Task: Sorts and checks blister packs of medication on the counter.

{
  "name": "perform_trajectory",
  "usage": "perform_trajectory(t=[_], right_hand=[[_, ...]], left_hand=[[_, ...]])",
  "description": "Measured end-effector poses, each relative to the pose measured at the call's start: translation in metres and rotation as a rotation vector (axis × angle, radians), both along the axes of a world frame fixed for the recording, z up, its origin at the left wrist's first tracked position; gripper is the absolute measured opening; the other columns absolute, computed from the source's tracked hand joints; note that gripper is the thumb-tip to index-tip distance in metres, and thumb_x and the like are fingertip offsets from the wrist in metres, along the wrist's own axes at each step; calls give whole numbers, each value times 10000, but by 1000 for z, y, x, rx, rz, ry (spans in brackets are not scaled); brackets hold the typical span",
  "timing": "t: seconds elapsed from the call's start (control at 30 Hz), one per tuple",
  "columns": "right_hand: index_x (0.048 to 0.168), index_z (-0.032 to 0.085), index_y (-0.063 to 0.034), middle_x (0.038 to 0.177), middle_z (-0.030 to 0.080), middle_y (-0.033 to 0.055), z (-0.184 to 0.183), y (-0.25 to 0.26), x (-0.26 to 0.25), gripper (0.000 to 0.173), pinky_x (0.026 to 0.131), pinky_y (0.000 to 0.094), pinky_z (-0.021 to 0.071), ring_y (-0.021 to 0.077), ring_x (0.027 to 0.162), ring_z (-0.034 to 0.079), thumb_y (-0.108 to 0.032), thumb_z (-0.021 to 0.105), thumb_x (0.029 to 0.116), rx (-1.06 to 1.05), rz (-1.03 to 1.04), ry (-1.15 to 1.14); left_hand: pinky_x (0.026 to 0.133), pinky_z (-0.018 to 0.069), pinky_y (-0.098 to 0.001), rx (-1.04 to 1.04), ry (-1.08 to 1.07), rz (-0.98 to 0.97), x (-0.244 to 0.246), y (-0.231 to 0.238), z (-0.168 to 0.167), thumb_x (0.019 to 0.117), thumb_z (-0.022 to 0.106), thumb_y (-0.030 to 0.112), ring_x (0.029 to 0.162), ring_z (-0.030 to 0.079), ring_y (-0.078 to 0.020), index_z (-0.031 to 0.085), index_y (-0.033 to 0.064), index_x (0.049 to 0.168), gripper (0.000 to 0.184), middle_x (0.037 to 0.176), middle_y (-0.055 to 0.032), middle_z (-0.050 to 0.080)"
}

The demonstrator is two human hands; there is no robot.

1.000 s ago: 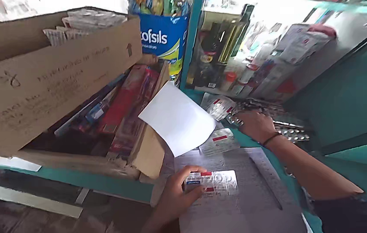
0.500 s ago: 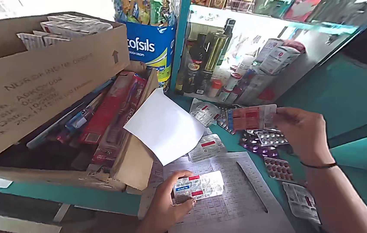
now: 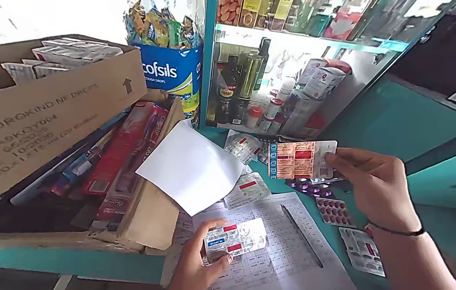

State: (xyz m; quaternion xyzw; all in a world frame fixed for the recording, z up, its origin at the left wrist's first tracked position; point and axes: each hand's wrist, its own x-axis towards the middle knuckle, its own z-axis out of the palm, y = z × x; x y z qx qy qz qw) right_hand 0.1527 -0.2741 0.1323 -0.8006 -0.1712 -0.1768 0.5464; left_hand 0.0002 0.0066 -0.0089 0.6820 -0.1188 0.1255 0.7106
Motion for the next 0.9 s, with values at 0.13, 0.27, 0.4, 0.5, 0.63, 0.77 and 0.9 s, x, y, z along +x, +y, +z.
perform_trajectory(t=[0.13, 0.27, 0.4, 0.5, 0.63, 0.77, 0.9], right_hand=[[1025, 737, -115, 839, 748, -115, 2, 3, -5, 148, 687, 187, 613, -7, 732, 708, -74, 629, 933, 8, 31, -32], [1038, 739, -118, 853, 740, -127, 4, 6, -8, 145, 695, 169, 600, -26, 742, 695, -88, 637, 938, -20, 16, -54], [1043, 740, -116, 849, 741, -126, 5, 6, -6, 144, 692, 161, 595, -32, 742, 691, -92, 647, 935, -30, 14, -69], [1050, 734, -112, 852, 740, -131, 5, 5, -3, 143, 687, 154, 592, -39, 733, 688, -91, 643, 942, -30, 22, -72], [1062, 731, -94, 865, 739, -122, 4, 7, 3, 145, 681, 149, 590, -45, 732, 685, -83, 643, 947, -43, 26, -74], [1084, 718, -25, 876, 730, -64, 0, 11, 23, 144, 672, 124, 564, -66, 721, 660, -75, 657, 963, -126, 1, -91], [1101, 710, 18, 914, 715, 48, -6, 20, 53, 175, 693, 209, 557, 8, 725, 639, -106, 656, 990, -205, -21, -26]], left_hand=[[843, 622, -244, 3, 11, -13, -1, 1, 2, 789, 738, -35, 1042, 698, -60, 560, -23, 1302, 543, 1247, -61, 667], [855, 621, -246, 12, -7, -22, -1, 1, 1, 796, 740, -31, 1043, 698, -60, 570, -19, 1293, 525, 1241, -56, 670], [851, 621, -246, 23, 1, -28, -1, 2, 2, 797, 743, -31, 1050, 695, -60, 572, -14, 1293, 525, 1251, -61, 662], [851, 618, -239, 21, -3, -33, -1, 2, 2, 798, 743, -33, 1047, 693, -52, 573, -11, 1295, 526, 1247, -57, 664], [850, 615, -234, 23, -1, -38, -1, 2, 2, 795, 741, -34, 1043, 692, -48, 576, -17, 1286, 518, 1241, -57, 665], [861, 614, -234, 16, 8, -37, -2, 2, 4, 804, 731, -40, 1036, 697, -46, 560, -21, 1298, 523, 1230, -45, 678], [868, 610, -237, 32, 4, -32, -1, 3, 3, 804, 743, -21, 1033, 695, -45, 567, -34, 1295, 522, 1227, -58, 677]])
